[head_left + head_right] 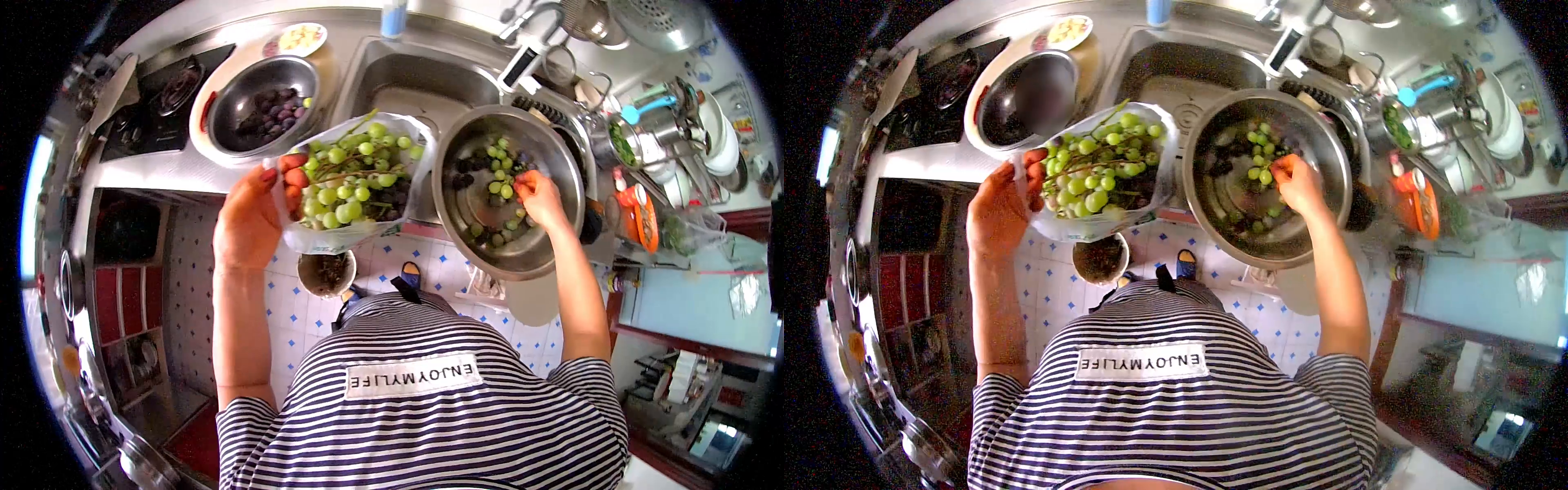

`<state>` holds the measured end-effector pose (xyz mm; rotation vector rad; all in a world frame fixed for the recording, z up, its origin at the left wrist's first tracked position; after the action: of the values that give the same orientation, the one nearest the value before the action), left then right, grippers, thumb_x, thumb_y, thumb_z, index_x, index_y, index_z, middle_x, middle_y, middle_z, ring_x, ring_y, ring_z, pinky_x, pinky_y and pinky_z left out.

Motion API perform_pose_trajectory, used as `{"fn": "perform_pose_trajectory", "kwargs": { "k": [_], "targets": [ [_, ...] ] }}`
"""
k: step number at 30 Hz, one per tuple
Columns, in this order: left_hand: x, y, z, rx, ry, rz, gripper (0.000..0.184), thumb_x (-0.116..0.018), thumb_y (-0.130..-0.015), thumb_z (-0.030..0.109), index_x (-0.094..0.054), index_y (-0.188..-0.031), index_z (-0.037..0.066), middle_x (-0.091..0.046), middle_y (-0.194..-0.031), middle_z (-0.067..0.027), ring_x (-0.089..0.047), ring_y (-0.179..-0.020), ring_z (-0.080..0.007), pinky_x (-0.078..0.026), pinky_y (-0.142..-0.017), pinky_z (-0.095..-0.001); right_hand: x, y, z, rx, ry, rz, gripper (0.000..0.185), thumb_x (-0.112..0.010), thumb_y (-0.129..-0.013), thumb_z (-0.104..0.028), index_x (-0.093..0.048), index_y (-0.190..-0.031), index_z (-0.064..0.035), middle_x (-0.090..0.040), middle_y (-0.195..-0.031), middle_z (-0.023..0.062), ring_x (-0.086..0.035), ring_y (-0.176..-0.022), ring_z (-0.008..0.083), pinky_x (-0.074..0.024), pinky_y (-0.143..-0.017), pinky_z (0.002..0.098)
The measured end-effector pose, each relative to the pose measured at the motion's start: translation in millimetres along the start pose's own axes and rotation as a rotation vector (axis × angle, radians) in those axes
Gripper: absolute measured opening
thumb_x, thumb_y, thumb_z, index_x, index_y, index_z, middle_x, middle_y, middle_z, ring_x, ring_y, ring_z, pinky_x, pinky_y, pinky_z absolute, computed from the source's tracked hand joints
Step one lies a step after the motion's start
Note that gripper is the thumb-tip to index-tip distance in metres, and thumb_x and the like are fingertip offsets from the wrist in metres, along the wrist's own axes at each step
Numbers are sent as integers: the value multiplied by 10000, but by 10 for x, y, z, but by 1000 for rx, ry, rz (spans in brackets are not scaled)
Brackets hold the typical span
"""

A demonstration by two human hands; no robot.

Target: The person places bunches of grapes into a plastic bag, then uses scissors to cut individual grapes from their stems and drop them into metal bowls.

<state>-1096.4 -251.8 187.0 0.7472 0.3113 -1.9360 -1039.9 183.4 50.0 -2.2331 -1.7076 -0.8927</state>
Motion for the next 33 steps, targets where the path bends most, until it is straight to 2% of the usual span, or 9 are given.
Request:
{"fn": "perform_pose_trajectory", "kwargs": {
  "k": [6, 10, 13, 17, 21, 22, 23, 26, 33],
  "targets": [
    [-67, 10, -3, -15, 98, -97, 385, -414, -913, 244, -491, -1111, -77, -615, -914, -95, -593, -795, -163, -456, -750, -278, -622, 161, -1745, 275, -302, -143, 352, -597, -857, -328, -580, -915, 18, -646, -917, 119, -612, -788, 142, -481, -683, 256],
    [-43, 36, 28, -12, 53, -31, 336, -412, -917, 220, -523, -1066, -61, -603, -872, -73, -576, -762, -138, -449, -687, -247, -984, -28, -2025, 270, 196, -240, 272, -622, -821, -269, -624, -862, 0, -646, -818, 66, -591, -724, 137, -444, -649, 255],
    [8, 114, 125, -96, 14, 104, 314, -437, -904, 220, -545, -1018, -52, -542, -769, -21, -489, -654, -100, -394, -610, -227, -924, -129, -2087, 254, -535, -206, 189, -519, -813, -193, -633, -802, -42, -554, -674, -6, -475, -621, 95, -340, -558, 221],
    [304, 277, 284, -153, 154, 197, 295, -414, -888, 200, -508, -995, -59, -541, -786, -31, -424, -586, -79, -300, -522, -210, -857, -3, -2304, 315, -881, -297, 189, -470, -872, -193, -610, -858, -67, -604, -797, 16, -531, -701, 81, -376, -627, 206],
    [385, 564, 511, -232, 115, 384, 307, -457, -881, 217, -540, -975, -63, -492, -711, -7, -401, -549, -68, -352, -499, -183, -811, -12, -2362, 318, -1004, -315, 251, -461, -902, -202, -592, -986, -5, -619, -948, 117, -577, -899, 213, -445, -815, 350],
    [356, 621, 530, -250, 64, 355, 316, -472, -879, 231, -550, -967, -62, -497, -708, -7, -413, -554, -60, -365, -493, -179, -798, 91, -2417, 278, -1097, -316, 273, -448, -899, -179, -571, -1000, 44, -614, -890, 130, -542, -786, 177, -430, -836, 356],
    [344, 669, 522, -272, 71, 423, 313, -508, -869, 240, -562, -945, -59, -500, -692, -3, -435, -569, -50, -360, -478, -181, -843, 100, -2457, 304, -1169, -606, 269, -434, -906, -208, -583, -1005, -7, -615, -937, 132, -568, -863, 213, -440, -830, 364],
    [113, 874, 608, -328, 94, 368, 236, -536, -869, 192, -575, -918, -35, -491, -673, -2, -421, -534, -43, -312, -445, -175, -883, 288, -2761, 257, -1231, -631, 280, -466, -884, -194, -579, -924, 59, -601, -796, 130, -343, -579, 112, -301, -578, 275],
    [28, 1698, 626, -465, 137, 463, 226, -509, -871, 160, -560, -951, -45, -499, -716, -26, -386, -507, -43, -282, -422, -159, -1149, 753, -3099, 243, -1021, -876, 255, -506, -879, -154, -551, -1101, -37, -598, -954, 170, -370, -548, 99, -250, -440, 203]
  ]
}}
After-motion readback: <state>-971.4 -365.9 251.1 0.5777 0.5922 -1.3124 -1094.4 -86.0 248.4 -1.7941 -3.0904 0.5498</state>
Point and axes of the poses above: each hand's wrist, its own y-axis away from the middle knuckle, its own x-axis out of the back of the hand, z = x × y, the point moved 9 cm from there along -y, towards the middle knuckle
